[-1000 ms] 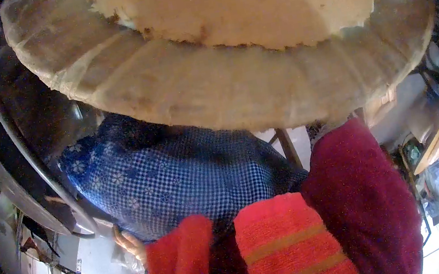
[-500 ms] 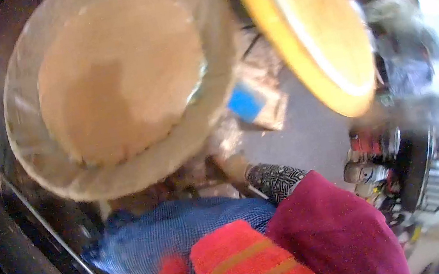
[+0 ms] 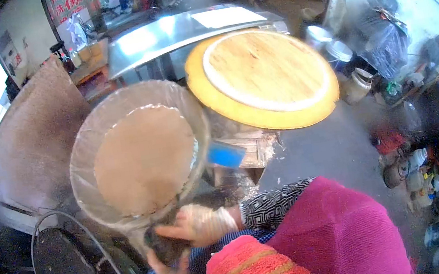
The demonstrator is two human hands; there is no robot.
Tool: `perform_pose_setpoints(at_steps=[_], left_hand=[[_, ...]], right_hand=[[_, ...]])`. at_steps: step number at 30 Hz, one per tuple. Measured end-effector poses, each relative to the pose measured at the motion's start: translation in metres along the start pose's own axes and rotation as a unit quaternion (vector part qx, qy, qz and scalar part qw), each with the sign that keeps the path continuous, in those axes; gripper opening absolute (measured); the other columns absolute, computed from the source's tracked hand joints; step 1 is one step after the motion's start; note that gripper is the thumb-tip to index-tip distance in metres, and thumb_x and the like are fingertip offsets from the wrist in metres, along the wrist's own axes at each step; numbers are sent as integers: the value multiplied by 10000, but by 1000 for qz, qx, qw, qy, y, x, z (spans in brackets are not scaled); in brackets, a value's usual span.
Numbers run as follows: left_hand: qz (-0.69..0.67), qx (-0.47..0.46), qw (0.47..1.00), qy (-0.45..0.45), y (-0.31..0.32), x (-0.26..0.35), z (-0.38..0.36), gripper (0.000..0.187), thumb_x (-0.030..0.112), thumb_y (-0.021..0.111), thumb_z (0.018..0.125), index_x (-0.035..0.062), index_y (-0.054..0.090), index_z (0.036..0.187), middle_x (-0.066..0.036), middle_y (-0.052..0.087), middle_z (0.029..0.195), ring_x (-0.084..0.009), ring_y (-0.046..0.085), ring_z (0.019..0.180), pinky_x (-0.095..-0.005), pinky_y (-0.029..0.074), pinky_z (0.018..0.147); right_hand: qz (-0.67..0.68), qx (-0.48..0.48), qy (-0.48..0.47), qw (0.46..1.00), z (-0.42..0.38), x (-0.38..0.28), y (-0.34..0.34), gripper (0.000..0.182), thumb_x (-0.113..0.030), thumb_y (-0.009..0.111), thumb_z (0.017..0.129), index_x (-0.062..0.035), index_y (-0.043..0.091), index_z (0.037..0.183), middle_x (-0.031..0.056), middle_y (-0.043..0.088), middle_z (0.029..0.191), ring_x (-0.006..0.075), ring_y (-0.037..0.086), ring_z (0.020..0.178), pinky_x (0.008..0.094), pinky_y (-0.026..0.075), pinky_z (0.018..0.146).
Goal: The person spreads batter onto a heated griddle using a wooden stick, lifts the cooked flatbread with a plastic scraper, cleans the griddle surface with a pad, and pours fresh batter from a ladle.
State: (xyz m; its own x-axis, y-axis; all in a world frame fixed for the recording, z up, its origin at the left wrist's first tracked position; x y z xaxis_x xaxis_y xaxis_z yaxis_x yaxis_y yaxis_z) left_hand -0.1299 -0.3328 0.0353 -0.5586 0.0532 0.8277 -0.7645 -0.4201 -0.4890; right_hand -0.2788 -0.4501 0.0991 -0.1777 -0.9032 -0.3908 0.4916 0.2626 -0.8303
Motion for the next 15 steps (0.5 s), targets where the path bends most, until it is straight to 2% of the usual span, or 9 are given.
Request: perform_pose_setpoints(at_steps=[2,5,6,7,8,10,12,14,15], left_hand=[[35,32,999,27,-18,6,0,667,166,864,711,-6,550,1275,-132,600,1213,-284,566,1126,-382,440,991],[49,30,998,9,-41,28,-6,542,154,897,652,17,653,1117,-106,649,1101,-296,607,1039,-388,480,914],[47,23,998,-26,-54,32,-12,532,156,906,637,22,665,1092,-110,648,1098,-309,608,1038,-393,481,910],[62,30,998,11,-56,29,-13,514,237,915,613,42,665,1018,-119,637,1081,-363,593,1025,-442,474,895],[88,43,995,34,-60,24,-17,509,318,924,588,61,666,944,-127,626,1063,-417,578,1012,-492,466,881],[119,-20,982,146,-67,52,9,457,354,881,609,92,635,891,-106,580,1013,-403,538,1029,-496,448,864],[141,6,981,135,-97,52,2,471,388,856,612,106,626,911,-96,554,1002,-381,522,1004,-514,395,945],[178,-31,977,114,-119,55,-15,461,469,792,682,129,664,967,-80,563,1019,-350,525,996,-514,372,987],[218,-10,972,89,-147,50,-30,408,428,799,688,145,675,954,-67,581,1013,-329,532,1011,-489,390,960]], right_hand=[[38,62,-36,997,4,-13,9,823,-244,766,696,-26,451,1425,106,648,888,336,627,824,439,503,704],[191,-77,11,978,27,-16,5,826,-329,792,737,-19,447,1420,173,650,1043,384,615,1003,466,499,856],[307,-125,32,943,36,-6,4,841,-413,792,768,-15,444,1422,229,567,1290,384,528,1237,453,410,1055],[379,-95,52,919,35,16,28,894,-421,780,787,-5,374,1466,213,437,1463,322,405,1379,417,314,1149],[514,-120,87,845,37,33,58,975,-447,768,809,5,269,1515,184,378,1509,281,343,1414,409,271,1172],[554,-135,47,820,71,32,49,1101,-489,796,771,14,190,1541,163,337,1535,269,314,1429,400,237,1184],[587,-317,-8,745,120,-1,77,1085,-451,855,682,32,325,1497,167,392,1508,252,359,1402,383,250,1176],[513,-411,17,754,125,-33,72,758,-376,876,640,25,633,1236,94,696,1119,191,653,1031,327,502,908],[483,-416,32,770,129,-57,73,614,-248,854,649,-3,668,1180,95,707,1077,196,661,1006,336,515,891]])
Point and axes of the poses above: each hand's wrist, its own z-axis towards the middle knuckle, its own y-axis out of the palm, x = y × z, the point moved 6 cm from there along z, towards the middle knuckle
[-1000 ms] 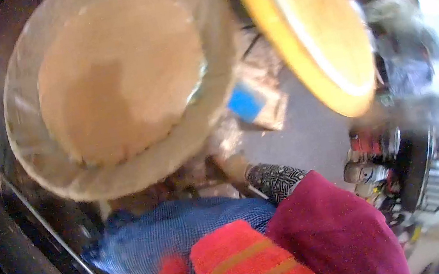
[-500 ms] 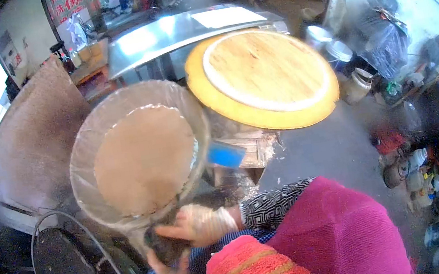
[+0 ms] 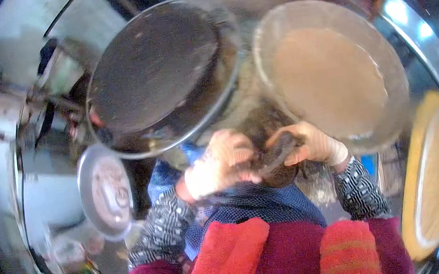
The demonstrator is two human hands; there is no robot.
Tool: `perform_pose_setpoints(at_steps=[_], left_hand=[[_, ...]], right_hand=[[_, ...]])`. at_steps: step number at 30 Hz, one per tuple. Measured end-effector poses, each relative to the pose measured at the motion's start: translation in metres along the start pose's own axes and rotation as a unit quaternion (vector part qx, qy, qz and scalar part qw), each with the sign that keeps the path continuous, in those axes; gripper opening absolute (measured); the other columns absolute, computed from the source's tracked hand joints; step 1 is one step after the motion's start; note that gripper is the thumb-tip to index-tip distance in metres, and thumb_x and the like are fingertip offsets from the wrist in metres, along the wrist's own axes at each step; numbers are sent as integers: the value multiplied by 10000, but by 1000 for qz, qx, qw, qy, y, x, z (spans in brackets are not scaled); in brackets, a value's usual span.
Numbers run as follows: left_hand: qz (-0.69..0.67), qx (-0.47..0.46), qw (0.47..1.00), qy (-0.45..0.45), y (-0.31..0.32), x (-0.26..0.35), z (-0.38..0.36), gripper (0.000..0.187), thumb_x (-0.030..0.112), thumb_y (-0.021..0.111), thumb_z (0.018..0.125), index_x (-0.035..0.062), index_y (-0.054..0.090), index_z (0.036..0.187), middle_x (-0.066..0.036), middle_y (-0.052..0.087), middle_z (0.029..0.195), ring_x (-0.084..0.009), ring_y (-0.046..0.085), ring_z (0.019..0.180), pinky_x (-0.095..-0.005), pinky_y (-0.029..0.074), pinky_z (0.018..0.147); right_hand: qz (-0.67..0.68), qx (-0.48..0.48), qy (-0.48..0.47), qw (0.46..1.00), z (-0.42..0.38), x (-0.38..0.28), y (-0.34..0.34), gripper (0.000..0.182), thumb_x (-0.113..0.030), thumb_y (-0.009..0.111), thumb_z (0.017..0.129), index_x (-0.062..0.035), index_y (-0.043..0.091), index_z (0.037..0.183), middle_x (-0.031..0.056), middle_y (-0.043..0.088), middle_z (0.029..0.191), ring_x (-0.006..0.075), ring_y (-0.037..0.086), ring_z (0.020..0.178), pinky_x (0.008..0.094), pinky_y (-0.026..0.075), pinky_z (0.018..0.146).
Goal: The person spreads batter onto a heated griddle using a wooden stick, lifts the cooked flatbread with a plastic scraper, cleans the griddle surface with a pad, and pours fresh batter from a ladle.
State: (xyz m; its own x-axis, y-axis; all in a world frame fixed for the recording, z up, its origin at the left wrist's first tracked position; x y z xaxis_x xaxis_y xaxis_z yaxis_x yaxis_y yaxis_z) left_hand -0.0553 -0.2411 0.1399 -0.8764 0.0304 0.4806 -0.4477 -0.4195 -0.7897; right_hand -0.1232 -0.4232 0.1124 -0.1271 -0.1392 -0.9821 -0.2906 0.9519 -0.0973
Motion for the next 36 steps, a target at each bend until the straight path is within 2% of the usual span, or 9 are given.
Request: perform_pose_setpoints(at_steps=[4,6,9,15,19,23,27,34,36], left_hand=[[232,76,968,-67,-92,-13,-42,375,340,777,669,199,694,1006,-35,606,975,-270,555,987,-484,406,966],[349,160,922,-55,-102,-21,18,428,241,757,628,219,684,1050,-16,603,986,-253,570,995,-525,375,1020],[438,249,860,-76,-132,-47,-7,512,139,729,620,229,672,1120,-14,617,1042,-253,579,1063,-565,328,1074],[248,26,917,-313,-61,-140,-146,275,210,702,835,116,691,1093,-101,619,1162,-298,559,1170,-545,341,1068],[91,193,894,-394,-77,-114,-227,309,152,716,836,50,672,1124,-149,611,1192,-342,588,1115,-412,469,972],[121,248,843,-462,-111,-105,-316,320,109,679,886,29,636,1192,-169,593,1220,-345,573,1157,-413,460,1009],[152,281,764,-560,-137,-150,-411,517,18,634,856,34,514,1359,-203,564,1301,-356,545,1216,-432,446,1036],[487,-73,732,-470,-196,-305,-348,526,5,581,824,88,547,1343,-146,413,1508,-330,315,1442,-494,253,1179],[499,-270,694,-444,-185,-322,-339,331,130,608,839,107,709,1154,-131,509,1438,-313,336,1436,-480,183,1210]], right_hand=[[-213,171,-52,961,33,-36,44,437,-60,790,625,-63,723,1057,107,702,1017,252,675,945,365,542,819],[-396,246,-358,809,45,-64,-17,444,-4,734,603,-91,723,1037,108,691,1015,306,663,908,389,533,823],[-420,216,-462,750,111,-92,-13,375,-25,690,672,-89,710,1041,112,690,1063,321,656,1008,434,520,885],[-633,51,-166,754,276,-12,-11,270,-147,622,841,-105,687,1100,118,666,1197,325,599,1152,423,455,1018],[-458,182,-101,864,345,-9,1,489,-418,438,1016,-94,542,1368,168,517,1430,315,429,1374,453,279,1169],[-591,278,25,757,405,53,1,711,-532,293,1028,11,345,1484,219,303,1570,359,245,1473,517,170,1197],[-588,194,-173,766,401,5,103,463,-373,518,910,17,539,1159,216,545,1187,371,515,1147,546,361,1001],[-544,-21,-175,820,420,-3,238,825,-573,342,989,57,267,1516,236,247,1596,354,148,1515,514,80,1222],[-520,69,-252,813,402,3,193,805,-584,500,902,70,467,1371,237,461,1429,367,375,1373,531,212,1165]])
Point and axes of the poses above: each hand's wrist, its own z-axis towards the middle knuckle, its own y-axis out of the palm, x = y × z, the point moved 6 cm from there along z, towards the middle knuckle
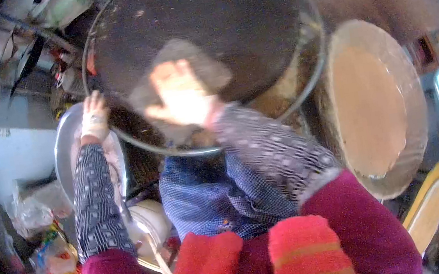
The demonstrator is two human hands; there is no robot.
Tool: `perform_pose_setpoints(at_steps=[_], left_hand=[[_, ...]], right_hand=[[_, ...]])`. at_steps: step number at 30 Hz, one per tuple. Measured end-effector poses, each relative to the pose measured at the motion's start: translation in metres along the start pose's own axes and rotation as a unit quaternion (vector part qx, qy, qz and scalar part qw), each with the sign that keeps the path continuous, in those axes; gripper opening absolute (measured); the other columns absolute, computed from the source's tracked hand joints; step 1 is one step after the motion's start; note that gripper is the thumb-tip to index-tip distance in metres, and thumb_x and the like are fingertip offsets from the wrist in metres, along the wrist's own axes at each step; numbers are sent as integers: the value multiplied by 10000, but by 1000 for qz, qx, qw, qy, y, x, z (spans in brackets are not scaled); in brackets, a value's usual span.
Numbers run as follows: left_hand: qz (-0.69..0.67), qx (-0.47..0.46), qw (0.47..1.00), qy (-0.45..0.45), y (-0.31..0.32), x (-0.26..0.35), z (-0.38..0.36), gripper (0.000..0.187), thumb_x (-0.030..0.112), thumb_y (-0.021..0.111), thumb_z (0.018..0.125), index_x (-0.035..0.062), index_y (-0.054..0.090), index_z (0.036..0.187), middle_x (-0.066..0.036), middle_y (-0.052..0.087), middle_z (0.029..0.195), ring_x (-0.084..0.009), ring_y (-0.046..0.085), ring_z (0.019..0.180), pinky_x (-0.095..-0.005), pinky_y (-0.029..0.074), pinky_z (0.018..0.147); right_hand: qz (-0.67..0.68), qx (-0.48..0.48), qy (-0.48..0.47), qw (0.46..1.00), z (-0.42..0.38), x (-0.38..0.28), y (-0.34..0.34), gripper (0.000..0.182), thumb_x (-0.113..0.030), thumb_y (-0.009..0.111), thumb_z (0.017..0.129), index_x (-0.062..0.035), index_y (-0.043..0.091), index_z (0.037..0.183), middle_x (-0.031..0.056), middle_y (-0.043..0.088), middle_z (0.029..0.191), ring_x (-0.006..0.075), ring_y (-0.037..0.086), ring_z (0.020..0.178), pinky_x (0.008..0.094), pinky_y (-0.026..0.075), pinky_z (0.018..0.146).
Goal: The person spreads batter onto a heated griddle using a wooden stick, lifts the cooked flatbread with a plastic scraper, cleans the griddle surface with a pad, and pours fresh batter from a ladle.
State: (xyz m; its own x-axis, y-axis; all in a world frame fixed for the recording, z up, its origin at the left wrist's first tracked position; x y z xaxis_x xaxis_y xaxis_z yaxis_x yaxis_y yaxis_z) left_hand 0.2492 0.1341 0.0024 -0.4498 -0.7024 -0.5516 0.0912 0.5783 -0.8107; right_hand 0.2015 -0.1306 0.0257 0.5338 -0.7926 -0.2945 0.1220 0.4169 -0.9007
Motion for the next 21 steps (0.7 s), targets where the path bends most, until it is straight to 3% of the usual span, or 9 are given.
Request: perform_pose_setpoints(at_steps=[3,4,7,9,12,13,18,20,21], left_hand=[[-76,-101,990,60,6,32,-4,175,290,654,814,192,793,856,-57,736,980,-237,601,1155,-436,358,1053],[-82,-110,989,61,0,48,-12,167,299,651,811,208,790,824,-35,739,915,-221,640,1049,-421,389,965],[-82,-164,982,53,-48,111,-34,211,361,643,825,201,781,818,-26,743,859,-204,692,884,-391,429,823],[-194,-174,964,49,-94,166,-45,208,362,632,828,217,777,858,-26,741,815,-215,706,815,-411,446,778],[-363,-72,928,45,-143,267,-33,210,256,590,856,168,761,939,-64,737,785,-213,718,764,-423,481,659],[-408,-41,911,43,-170,303,-24,252,303,631,835,127,746,975,-80,736,809,-213,712,747,-432,485,629],[-681,96,708,157,-202,416,-105,398,376,634,882,103,679,1169,-141,656,1176,-272,584,1102,-504,391,991],[-527,27,786,321,-232,406,-113,321,341,639,867,105,689,1079,-124,650,1139,-272,583,1052,-497,402,989],[-284,-77,853,432,-241,370,-115,249,309,645,846,104,709,971,-96,665,1038,-267,611,936,-477,444,920]], right_hand=[[-83,8,44,996,-36,88,-55,742,-537,547,895,48,492,1349,241,499,1362,376,470,1260,533,320,1076],[-180,88,55,978,-55,138,-52,730,-526,543,908,39,480,1366,250,496,1373,383,466,1275,543,316,1078],[-189,-47,277,941,-71,259,-85,784,-588,402,979,33,389,1457,248,391,1508,357,329,1434,548,241,1160],[-240,13,284,928,-68,291,-80,773,-581,372,994,47,400,1445,257,408,1494,366,378,1399,556,253,1149],[-133,-97,237,957,-22,182,-76,692,-516,444,962,64,485,1337,281,489,1393,389,438,1329,565,298,1106],[-144,7,141,980,-16,140,-51,660,-497,493,930,55,513,1292,271,510,1362,399,456,1297,561,316,1087],[-55,-3,-49,997,-18,-16,3,707,-486,470,958,57,439,1410,263,447,1457,387,367,1405,513,222,1184],[-19,-13,-30,999,-32,-4,-6,705,-475,469,962,59,431,1420,261,436,1472,376,351,1423,505,210,1193],[-49,-19,-4,999,-40,20,-28,681,-453,493,955,57,447,1402,257,457,1452,367,392,1393,503,241,1175]])
Point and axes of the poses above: each hand's wrist, its own z-axis towards the middle knuckle, its own y-axis out of the palm, x = y × z, the point moved 6 cm from there along z, towards the middle knuckle
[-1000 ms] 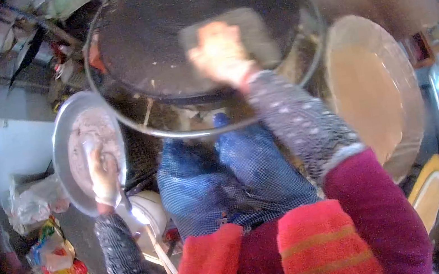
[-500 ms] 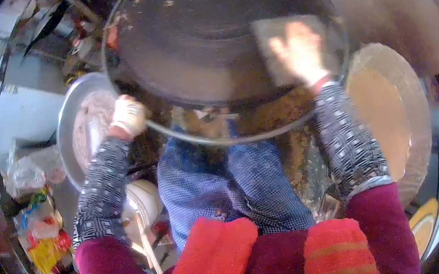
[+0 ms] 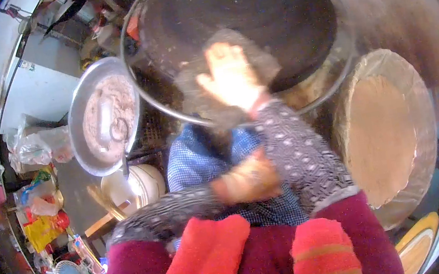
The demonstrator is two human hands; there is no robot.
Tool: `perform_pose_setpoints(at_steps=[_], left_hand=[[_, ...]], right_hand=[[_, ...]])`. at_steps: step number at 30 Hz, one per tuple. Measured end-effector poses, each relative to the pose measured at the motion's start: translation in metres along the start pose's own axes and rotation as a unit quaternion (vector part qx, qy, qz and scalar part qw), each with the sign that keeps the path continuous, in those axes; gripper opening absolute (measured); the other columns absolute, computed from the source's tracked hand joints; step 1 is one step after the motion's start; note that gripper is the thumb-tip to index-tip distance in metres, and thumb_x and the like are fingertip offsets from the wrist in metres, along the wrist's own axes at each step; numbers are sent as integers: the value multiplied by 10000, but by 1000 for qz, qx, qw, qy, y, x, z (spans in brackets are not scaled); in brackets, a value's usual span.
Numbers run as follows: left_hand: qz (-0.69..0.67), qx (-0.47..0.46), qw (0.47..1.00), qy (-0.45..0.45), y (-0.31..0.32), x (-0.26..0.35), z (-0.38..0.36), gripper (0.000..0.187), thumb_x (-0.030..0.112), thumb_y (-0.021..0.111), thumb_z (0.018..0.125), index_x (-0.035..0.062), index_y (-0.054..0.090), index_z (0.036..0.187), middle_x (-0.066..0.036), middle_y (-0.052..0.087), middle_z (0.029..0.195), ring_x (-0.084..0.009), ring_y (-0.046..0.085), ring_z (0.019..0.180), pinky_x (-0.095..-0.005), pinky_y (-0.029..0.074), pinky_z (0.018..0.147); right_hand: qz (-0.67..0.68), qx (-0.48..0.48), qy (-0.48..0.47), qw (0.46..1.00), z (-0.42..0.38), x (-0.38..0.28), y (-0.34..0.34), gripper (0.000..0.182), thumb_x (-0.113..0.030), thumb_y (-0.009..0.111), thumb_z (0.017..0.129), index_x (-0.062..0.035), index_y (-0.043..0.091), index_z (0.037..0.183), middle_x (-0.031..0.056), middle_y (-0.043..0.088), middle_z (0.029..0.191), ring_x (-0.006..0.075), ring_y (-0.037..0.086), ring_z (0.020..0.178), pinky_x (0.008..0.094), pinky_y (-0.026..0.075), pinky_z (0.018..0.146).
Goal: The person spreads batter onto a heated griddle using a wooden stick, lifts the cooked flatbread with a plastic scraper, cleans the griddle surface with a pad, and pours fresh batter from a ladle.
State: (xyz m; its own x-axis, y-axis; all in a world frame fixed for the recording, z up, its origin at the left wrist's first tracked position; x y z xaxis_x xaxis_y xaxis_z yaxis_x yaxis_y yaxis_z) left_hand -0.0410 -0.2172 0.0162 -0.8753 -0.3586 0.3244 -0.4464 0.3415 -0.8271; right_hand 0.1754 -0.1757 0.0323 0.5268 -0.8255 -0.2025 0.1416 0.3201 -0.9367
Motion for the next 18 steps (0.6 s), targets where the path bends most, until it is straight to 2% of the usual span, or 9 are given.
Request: perform_pose_setpoints(at_steps=[1,2,3,4,6,7,10,14,18], left_hand=[[-51,275,959,-49,1,-35,-39,238,336,730,737,136,638,828,-52,632,942,-257,568,931,-477,399,860],[-88,216,953,-195,40,-77,-57,368,365,741,730,116,665,990,-104,624,1073,-304,549,1061,-555,368,938],[-40,355,900,-252,16,-78,-123,547,405,724,748,124,623,1207,-147,554,1256,-366,461,1219,-627,316,994],[-46,288,883,-367,45,-93,-152,705,461,713,767,155,521,1372,-189,433,1417,-436,329,1347,-677,238,1055],[-110,278,829,-473,103,-104,-185,748,537,707,801,163,497,1414,-238,391,1477,-506,297,1367,-708,221,1081],[-133,320,816,-462,113,-103,-188,743,506,719,799,156,489,1413,-250,369,1478,-503,300,1362,-658,241,1102],[-139,341,803,-468,112,-114,-187,718,436,759,783,143,508,1388,-255,382,1457,-489,349,1323,-546,325,1112],[-145,332,811,-460,105,-120,-174,667,438,760,780,139,552,1339,-238,433,1423,-473,392,1284,-541,374,1073],[-163,330,819,-440,101,-121,-166,677,457,709,827,102,520,1371,-235,454,1401,-488,406,1274,-570,348,1077]], right_hand=[[-15,37,0,999,-11,36,-4,643,-421,510,949,53,462,1380,254,481,1424,374,425,1358,506,280,1146],[-58,29,29,997,-21,65,-23,610,-393,521,943,51,474,1358,256,498,1396,378,444,1334,513,310,1118],[-75,-39,101,991,-25,106,-33,600,-398,504,949,43,479,1355,247,498,1397,376,438,1341,526,314,1111],[-136,-14,158,978,-37,157,-29,617,-432,459,976,25,460,1391,233,469,1438,365,414,1367,537,297,1127],[-180,26,253,950,-58,238,-29,648,-480,373,1017,-1,415,1451,218,415,1499,351,365,1413,531,245,1169],[-201,59,260,943,-60,259,-25,632,-445,431,998,21,430,1426,237,450,1459,362,400,1382,527,269,1155],[-136,-50,209,967,-29,179,-46,592,-398,503,946,58,504,1324,270,511,1368,379,481,1289,532,345,1088],[-10,66,-55,996,20,16,4,603,-386,561,901,64,512,1300,272,529,1338,405,476,1286,509,324,1122],[108,-43,-124,985,94,-90,63,774,-474,541,930,75,375,1450,272,336,1536,390,271,1463,477,173,1221]])
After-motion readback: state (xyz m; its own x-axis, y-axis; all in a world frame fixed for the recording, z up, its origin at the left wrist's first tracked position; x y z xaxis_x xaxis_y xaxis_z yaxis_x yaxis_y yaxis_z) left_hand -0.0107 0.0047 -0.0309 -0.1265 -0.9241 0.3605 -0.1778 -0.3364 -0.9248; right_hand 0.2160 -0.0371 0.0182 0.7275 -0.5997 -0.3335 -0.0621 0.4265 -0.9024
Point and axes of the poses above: each hand's wrist, its own z-axis towards the middle knuckle, its own y-axis out of the palm, x = y × z, the point moved 6 cm from there along z, towards the middle knuckle
